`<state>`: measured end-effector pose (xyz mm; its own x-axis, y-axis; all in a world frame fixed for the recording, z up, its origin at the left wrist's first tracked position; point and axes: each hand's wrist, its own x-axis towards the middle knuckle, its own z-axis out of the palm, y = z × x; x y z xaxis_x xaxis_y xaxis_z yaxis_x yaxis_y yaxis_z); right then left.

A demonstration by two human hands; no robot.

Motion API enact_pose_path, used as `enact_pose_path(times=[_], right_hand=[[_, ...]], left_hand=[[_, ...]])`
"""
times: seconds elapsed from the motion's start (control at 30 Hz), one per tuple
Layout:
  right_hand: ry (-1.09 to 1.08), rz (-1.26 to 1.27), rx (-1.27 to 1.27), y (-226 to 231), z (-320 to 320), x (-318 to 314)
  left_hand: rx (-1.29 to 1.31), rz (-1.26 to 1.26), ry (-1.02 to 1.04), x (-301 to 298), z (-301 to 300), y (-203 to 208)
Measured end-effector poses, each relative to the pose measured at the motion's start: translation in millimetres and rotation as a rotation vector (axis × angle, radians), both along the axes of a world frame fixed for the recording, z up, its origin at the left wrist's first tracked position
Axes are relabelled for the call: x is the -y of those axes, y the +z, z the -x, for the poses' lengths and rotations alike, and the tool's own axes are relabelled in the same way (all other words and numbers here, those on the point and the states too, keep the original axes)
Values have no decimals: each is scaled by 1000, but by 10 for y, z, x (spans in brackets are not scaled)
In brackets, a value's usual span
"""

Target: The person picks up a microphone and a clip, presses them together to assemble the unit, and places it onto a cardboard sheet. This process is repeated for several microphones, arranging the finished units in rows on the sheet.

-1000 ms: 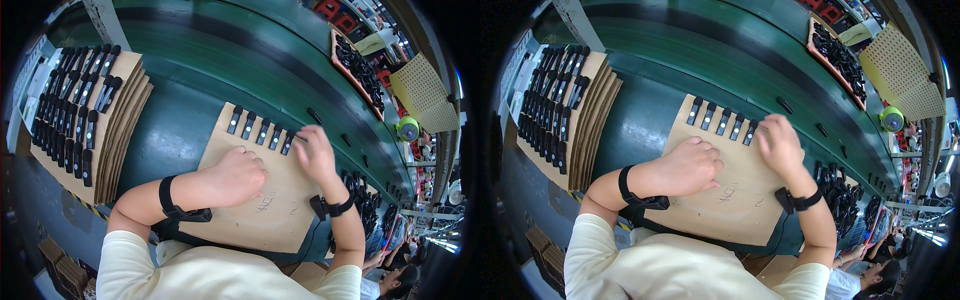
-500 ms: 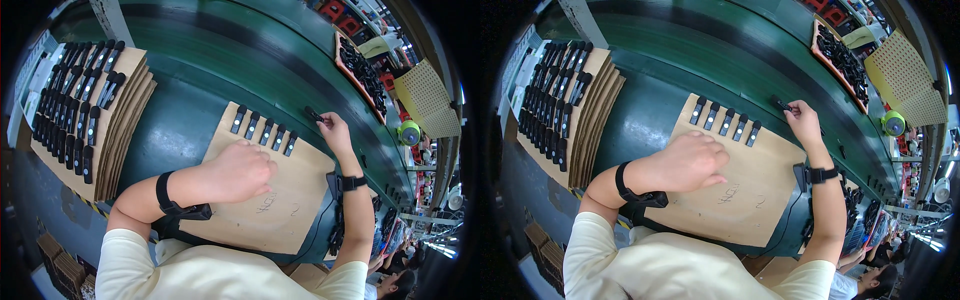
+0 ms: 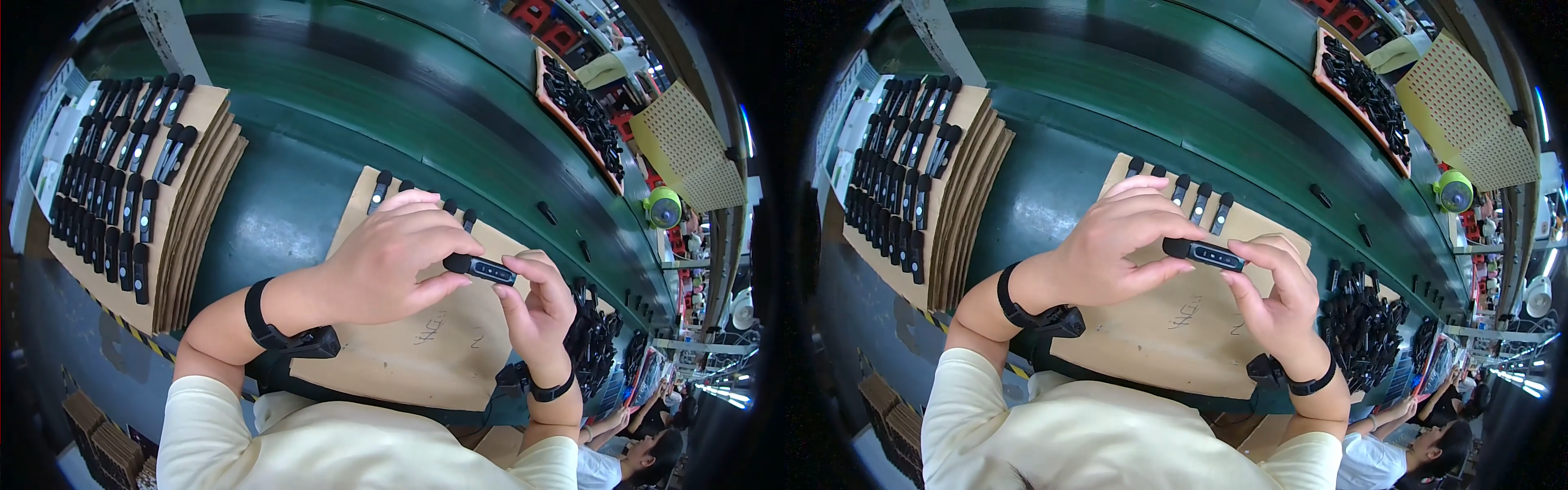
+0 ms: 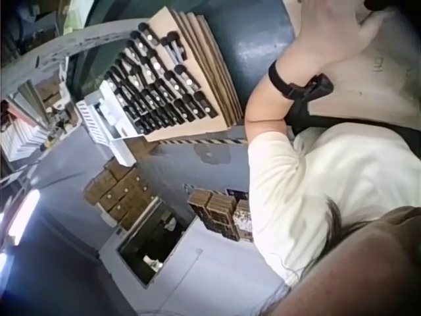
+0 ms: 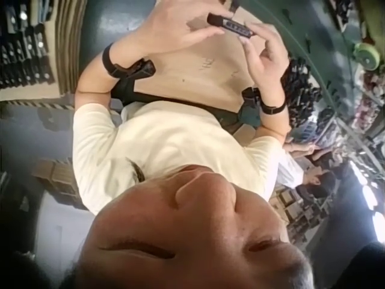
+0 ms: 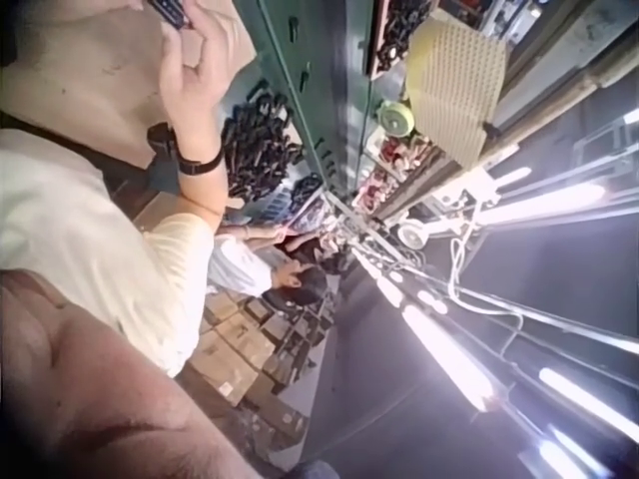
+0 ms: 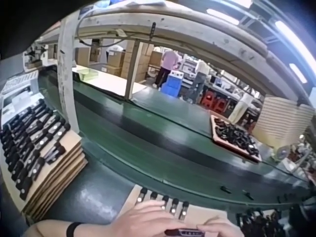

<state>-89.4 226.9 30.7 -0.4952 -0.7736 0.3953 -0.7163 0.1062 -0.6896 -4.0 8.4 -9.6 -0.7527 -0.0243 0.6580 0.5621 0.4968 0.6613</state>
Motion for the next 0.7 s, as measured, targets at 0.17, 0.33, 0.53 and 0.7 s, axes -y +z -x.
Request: enact_pose_path(times=[0.17,0.33,0.53,0.7], right_hand=[[18,30,-43,-2,-35,19],[10,37,-63,-13,-42,42],[22,75,-119,-55,-31,45],[5,151,-67,-104,-59,83]], left_hand=[[-36,-11,-17,13,-4,30],[-59,1,-5,12,-10,37],[-50,6,-12,-7,-1,12],[-61,33,-7,-7,-29,38]])
